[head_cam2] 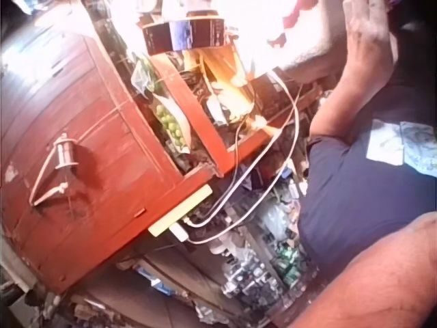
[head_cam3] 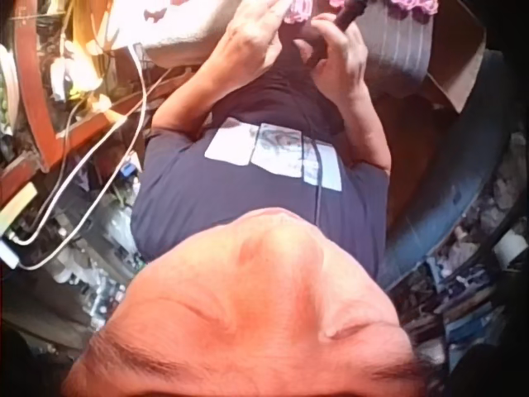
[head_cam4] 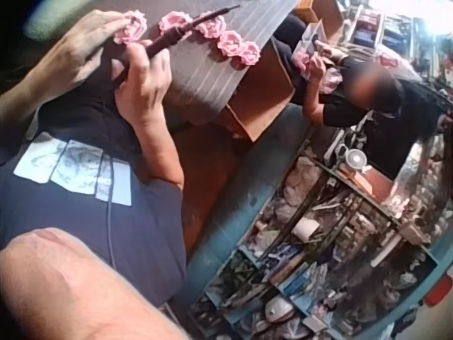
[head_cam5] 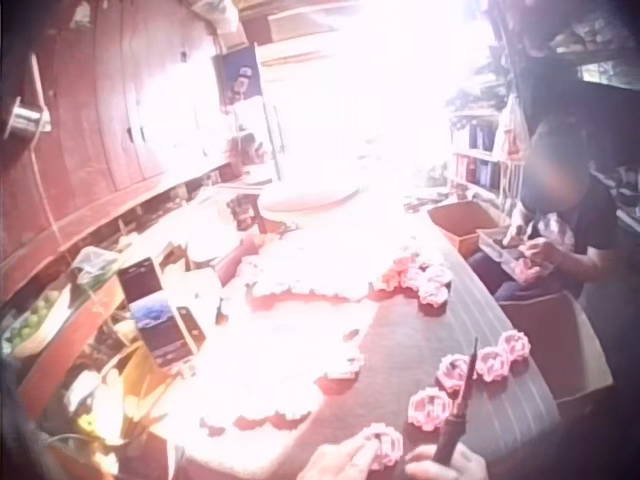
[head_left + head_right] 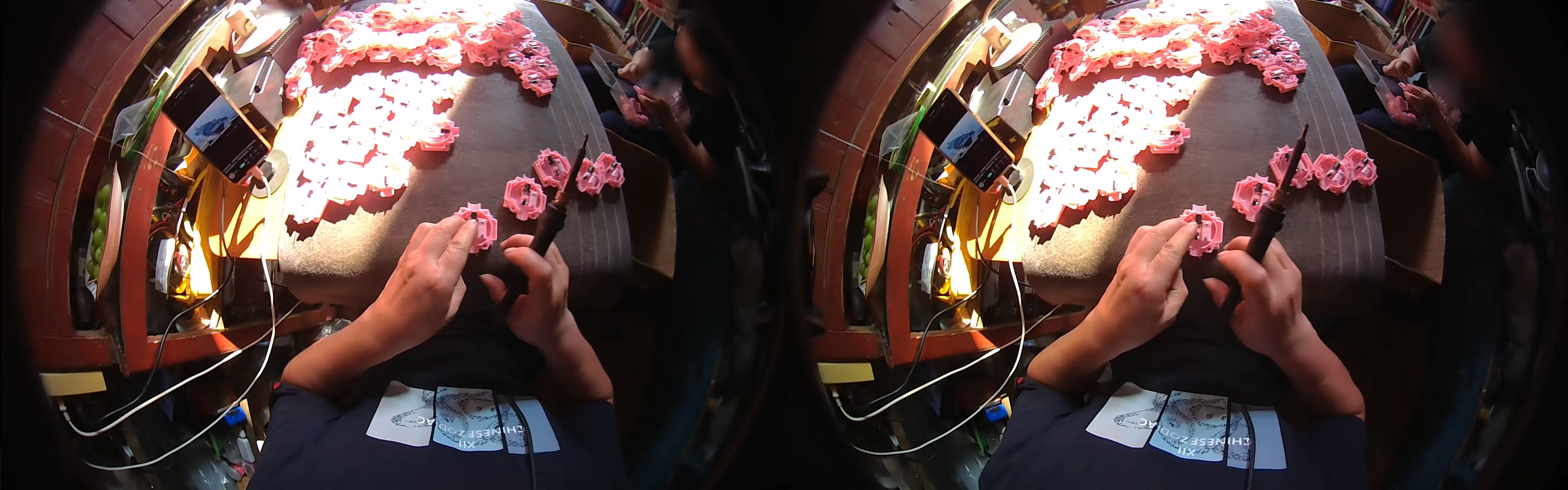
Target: The person uses a soldering iron to attach small components to pink plastic flower-shaped parts. They pick up each part, apply solder to the center, and place the finished piece on the table. A smartphone is visible on the left, and another person works nearby.
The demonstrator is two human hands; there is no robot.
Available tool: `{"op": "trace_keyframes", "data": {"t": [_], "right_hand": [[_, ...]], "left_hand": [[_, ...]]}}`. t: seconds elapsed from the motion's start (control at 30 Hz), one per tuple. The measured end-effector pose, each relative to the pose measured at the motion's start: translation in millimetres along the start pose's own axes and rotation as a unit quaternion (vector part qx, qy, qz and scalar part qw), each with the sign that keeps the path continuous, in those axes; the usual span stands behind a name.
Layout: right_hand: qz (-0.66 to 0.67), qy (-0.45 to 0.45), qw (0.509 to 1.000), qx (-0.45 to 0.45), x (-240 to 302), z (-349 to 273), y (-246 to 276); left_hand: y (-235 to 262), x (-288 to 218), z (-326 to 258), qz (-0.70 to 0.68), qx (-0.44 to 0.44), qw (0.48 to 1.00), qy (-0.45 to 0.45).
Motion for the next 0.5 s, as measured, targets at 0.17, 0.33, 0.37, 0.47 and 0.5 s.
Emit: {"op": "trace_keyframes", "data": {"t": [0.17, 0.33, 0.37, 0.47, 0.5], "right_hand": [[-0.032, 0.021, 0.998, -0.041, 1.6, 1.8, -5.9], [-0.005, 0.013, 0.999, -0.044, -3.3, 1.8, -2.8], [-0.003, 0.014, 0.999, -0.047, -3.3, 2.2, -1.6], [0.04, -0.017, 0.998, -0.036, -8.9, 4.0, -0.2], [0.065, -0.038, 0.997, -0.02, -11.9, 5.2, -0.2]], "left_hand": [[-9.5, -7.3, 9.2, -0.036, 0.004, 0.999, -0.013], [-10.7, -7.8, 11.0, -0.046, 0.013, 0.999, -0.012], [-9.3, -8.1, 11.1, -0.052, -0.001, 0.999, -0.015], [-9.3, -3.8, 10.7, -0.092, -0.031, 0.995, 0.001], [-11.2, 1.7, 8.8, -0.118, -0.034, 0.992, 0.026]]}}
Point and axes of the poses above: each hand's wrist, its own z-axis towards the middle knuckle, its own y-axis out of the back of the hand, x = y × z, the point moved 9 cm from there along z, towards the middle knuckle, and after that the axes turned 9 degrees about -y, right-handed, at the moved point
